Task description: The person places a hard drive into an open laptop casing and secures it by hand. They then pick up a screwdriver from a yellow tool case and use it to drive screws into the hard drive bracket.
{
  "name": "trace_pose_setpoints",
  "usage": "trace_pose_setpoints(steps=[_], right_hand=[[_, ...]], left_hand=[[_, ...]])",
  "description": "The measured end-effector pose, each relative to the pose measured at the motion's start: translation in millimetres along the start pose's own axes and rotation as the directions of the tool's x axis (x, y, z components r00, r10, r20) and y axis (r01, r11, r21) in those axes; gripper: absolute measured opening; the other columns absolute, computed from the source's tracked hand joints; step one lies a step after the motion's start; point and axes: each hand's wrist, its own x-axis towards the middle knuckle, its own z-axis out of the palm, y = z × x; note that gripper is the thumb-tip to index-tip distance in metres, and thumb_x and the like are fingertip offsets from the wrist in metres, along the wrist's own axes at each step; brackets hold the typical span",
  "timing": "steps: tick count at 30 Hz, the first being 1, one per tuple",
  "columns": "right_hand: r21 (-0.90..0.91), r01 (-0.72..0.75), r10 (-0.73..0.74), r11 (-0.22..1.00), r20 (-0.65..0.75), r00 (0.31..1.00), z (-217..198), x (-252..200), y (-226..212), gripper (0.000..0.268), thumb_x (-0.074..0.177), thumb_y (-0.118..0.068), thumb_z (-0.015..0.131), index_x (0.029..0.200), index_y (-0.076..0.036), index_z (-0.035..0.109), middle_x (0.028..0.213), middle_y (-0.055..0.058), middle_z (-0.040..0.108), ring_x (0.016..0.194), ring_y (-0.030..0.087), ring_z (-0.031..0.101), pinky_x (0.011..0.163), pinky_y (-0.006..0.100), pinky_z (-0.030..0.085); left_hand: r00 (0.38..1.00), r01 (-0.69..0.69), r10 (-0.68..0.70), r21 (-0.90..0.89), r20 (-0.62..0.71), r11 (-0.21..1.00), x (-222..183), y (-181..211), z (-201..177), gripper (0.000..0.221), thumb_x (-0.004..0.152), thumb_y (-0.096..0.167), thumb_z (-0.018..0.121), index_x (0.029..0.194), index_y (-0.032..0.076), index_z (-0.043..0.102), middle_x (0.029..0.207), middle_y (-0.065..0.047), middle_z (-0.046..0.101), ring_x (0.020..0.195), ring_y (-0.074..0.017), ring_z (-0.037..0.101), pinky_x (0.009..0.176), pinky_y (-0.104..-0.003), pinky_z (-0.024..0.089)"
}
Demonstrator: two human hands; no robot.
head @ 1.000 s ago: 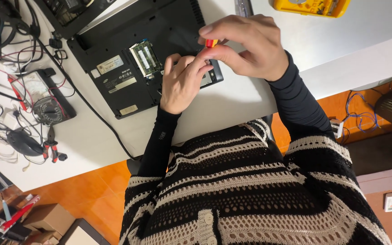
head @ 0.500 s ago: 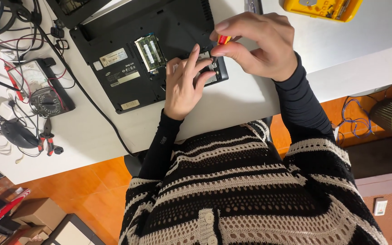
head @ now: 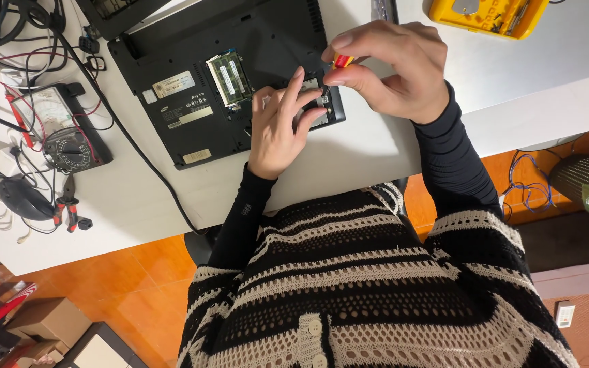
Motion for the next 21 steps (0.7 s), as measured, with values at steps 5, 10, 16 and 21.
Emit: trace_pose_setpoints(steps=[5,10,16,21], right_hand=[[0.002,0.010,-0.010,1.000,-0.006,1.000,0.0,1.8,-1.9,0.037,0.106,-0.009,0.084,0.131,0.003,0.059,0.111,0.016,0.075,0.092,0.023,0.078,0.078,0.027,0.060],[0.004,0.030,-0.030,1.000,0.000,1.000,1.0,-3.1,2.7,0.039,0.106,-0.010,0.087,0.130,0.003,0.060,0.109,0.016,0.076,0.093,0.024,0.079,0.078,0.027,0.061],[-0.001,0.054,-0.054,0.999,-0.001,0.999,1.9,-1.7,1.8,0.041,0.104,-0.009,0.088,0.130,0.003,0.059,0.110,0.017,0.075,0.093,0.023,0.078,0.078,0.027,0.062],[0.034,0.111,-0.111,0.993,-0.020,0.994,4.2,-6.7,11.6,0.047,0.104,-0.011,0.090,0.134,0.004,0.058,0.117,0.018,0.071,0.102,0.025,0.076,0.081,0.027,0.064]], left_hand=[[1.000,-0.013,0.013,0.008,-0.011,1.000,-0.6,-1.9,0.4,0.075,0.103,0.023,0.080,0.156,0.006,0.031,0.119,0.008,0.075,0.106,-0.0127,0.063,0.108,-0.039,0.040],[0.999,-0.038,0.038,0.024,-0.027,0.999,-0.6,-2.4,0.1,0.074,0.103,0.024,0.080,0.156,0.006,0.031,0.119,0.007,0.075,0.105,-0.0127,0.063,0.106,-0.039,0.040],[0.996,-0.068,0.070,0.046,-0.056,0.997,-1.1,-2.3,-1.5,0.074,0.103,0.024,0.080,0.156,0.005,0.033,0.118,0.008,0.075,0.107,-0.0138,0.064,0.105,-0.036,0.040],[0.995,-0.076,0.080,0.057,-0.063,0.995,-3.5,-2.7,0.3,0.075,0.102,0.027,0.079,0.158,0.006,0.033,0.117,0.007,0.076,0.103,-0.0141,0.063,0.105,-0.036,0.039]])
